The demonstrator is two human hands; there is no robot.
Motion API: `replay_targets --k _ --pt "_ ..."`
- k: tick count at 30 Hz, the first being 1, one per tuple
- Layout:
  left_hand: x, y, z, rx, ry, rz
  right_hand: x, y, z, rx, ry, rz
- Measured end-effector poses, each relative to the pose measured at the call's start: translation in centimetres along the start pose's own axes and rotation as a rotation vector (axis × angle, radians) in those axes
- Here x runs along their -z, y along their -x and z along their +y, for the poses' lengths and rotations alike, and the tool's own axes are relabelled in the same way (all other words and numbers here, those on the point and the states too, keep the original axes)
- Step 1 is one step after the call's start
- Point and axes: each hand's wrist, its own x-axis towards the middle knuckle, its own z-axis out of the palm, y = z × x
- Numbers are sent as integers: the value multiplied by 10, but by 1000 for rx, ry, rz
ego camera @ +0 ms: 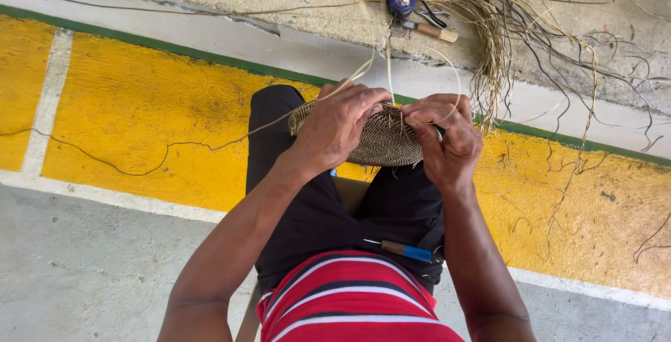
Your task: The recorder is weaving a circular basket or mat base using natural fiber strands.
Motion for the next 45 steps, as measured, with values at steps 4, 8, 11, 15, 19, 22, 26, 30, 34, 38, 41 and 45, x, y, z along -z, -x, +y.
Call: replay_targets --k 4,8,11,15,19,22,26,30,34,38,41,45 --pt "2 0 1 -11 2 -14 -2 0 3 5 -33 16" --pt "3 -3 1 9 31 -45 -2 2 8 18 50 6" --pt "2 -3 0 12 57 -44 -5 2 7 50 129 -23" --pt "9 -8 7 -2 78 -66 -6 1 -5 -13 167 -29" --pt "8 -11 8 -18 87 -117 -3 10 -4 -79 176 -45" --pt "3 -9 3 -49 91 -130 -2 18 1 -230 43 -6" --pt "-2 0 2 -107 54 -174 21 16 28 -265 -237 -215" --pt "3 5 9 -160 -52 -156 25 12 83 -559 -572 -390" --pt "3 7 8 -125 -66 -166 10 2 88 -457 -693 -591" --pt "3 11 10 -92 18 -125 -2 -22 97 -405 -689 -508" --pt "4 14 17 -88 58 -125 -4 -35 121 -595 -674 -216" --pt "5 9 15 -61 90 -104 2 -32 75 -517 -754 -441"
